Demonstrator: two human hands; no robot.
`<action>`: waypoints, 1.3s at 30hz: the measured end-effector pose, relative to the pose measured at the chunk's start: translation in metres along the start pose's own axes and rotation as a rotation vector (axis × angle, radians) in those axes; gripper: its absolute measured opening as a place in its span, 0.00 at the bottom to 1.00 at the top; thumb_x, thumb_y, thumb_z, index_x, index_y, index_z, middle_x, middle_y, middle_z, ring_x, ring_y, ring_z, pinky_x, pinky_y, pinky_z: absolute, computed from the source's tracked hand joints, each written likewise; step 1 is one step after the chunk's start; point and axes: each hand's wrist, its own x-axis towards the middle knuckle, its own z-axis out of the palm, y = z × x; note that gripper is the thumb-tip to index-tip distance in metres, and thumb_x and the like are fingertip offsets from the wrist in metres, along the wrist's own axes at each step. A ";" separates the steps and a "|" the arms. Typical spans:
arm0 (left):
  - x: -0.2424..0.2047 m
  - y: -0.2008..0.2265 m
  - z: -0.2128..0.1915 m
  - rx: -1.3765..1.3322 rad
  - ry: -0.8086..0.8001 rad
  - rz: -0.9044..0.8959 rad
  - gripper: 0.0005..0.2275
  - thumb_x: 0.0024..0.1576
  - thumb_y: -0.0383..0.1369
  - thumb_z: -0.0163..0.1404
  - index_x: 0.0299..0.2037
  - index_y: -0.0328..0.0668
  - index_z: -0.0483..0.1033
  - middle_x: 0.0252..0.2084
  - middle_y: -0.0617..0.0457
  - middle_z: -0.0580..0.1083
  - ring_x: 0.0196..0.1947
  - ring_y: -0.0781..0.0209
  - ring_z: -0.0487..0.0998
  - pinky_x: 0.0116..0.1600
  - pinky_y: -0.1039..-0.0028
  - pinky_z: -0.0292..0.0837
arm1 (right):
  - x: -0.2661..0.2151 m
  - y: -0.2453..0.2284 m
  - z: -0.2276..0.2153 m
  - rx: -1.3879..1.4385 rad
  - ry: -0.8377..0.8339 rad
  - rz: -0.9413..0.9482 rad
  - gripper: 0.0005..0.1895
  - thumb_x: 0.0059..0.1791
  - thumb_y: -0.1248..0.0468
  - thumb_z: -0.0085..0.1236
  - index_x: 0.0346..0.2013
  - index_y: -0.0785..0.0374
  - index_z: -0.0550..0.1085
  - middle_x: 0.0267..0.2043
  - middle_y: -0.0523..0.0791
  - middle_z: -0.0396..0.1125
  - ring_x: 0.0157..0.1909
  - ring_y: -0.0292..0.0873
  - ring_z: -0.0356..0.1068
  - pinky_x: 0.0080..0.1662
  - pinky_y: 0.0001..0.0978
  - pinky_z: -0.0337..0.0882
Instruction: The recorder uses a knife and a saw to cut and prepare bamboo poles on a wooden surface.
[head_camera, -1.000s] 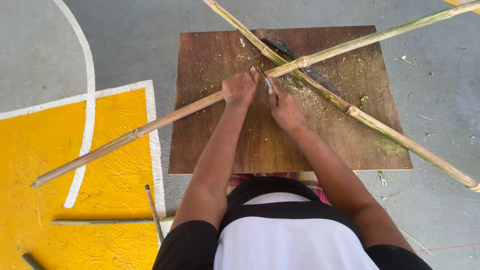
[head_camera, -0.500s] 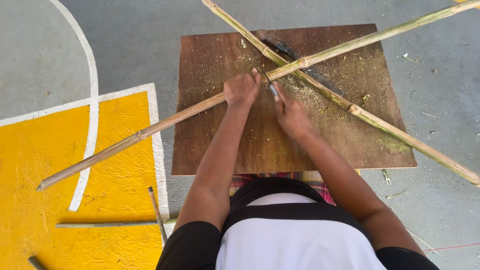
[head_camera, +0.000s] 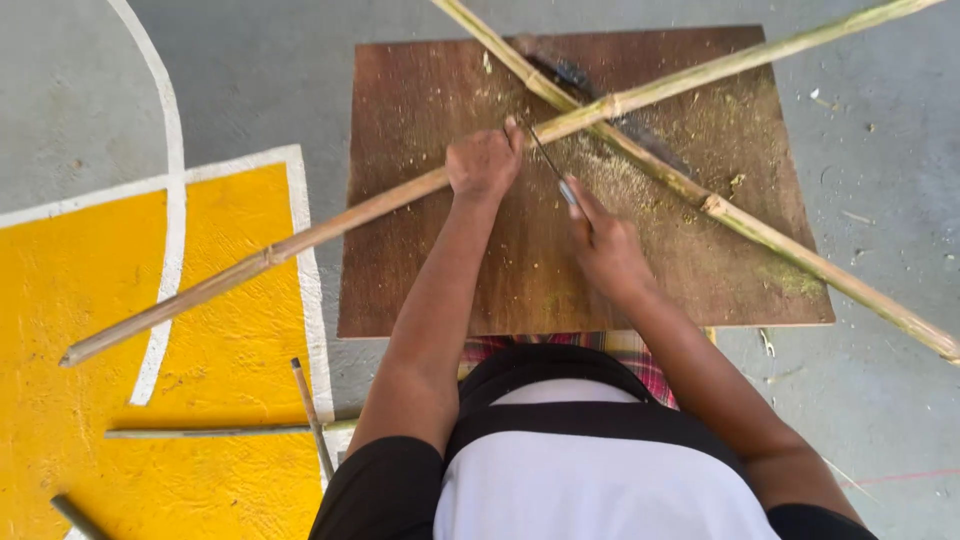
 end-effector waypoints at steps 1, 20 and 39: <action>-0.001 -0.001 0.005 -0.002 0.013 -0.007 0.32 0.69 0.49 0.19 0.15 0.52 0.68 0.12 0.63 0.57 0.10 0.70 0.53 0.15 0.71 0.58 | 0.018 -0.013 -0.001 0.058 -0.055 0.092 0.25 0.58 0.61 0.36 0.71 0.53 0.58 0.17 0.47 0.64 0.13 0.37 0.60 0.16 0.30 0.67; -0.012 0.000 -0.017 0.016 -0.159 -0.025 0.33 0.72 0.47 0.17 0.20 0.48 0.71 0.15 0.60 0.59 0.14 0.70 0.58 0.19 0.70 0.64 | 0.062 -0.008 0.024 0.047 -0.094 0.172 0.27 0.58 0.62 0.36 0.74 0.47 0.54 0.31 0.55 0.71 0.16 0.38 0.63 0.20 0.32 0.74; -0.012 -0.002 0.002 -0.002 0.014 0.007 0.29 0.72 0.46 0.27 0.31 0.42 0.81 0.28 0.48 0.76 0.25 0.57 0.76 0.32 0.64 0.76 | 0.052 0.016 0.035 0.050 -0.076 0.186 0.25 0.59 0.62 0.38 0.73 0.51 0.58 0.29 0.55 0.73 0.19 0.49 0.68 0.24 0.42 0.77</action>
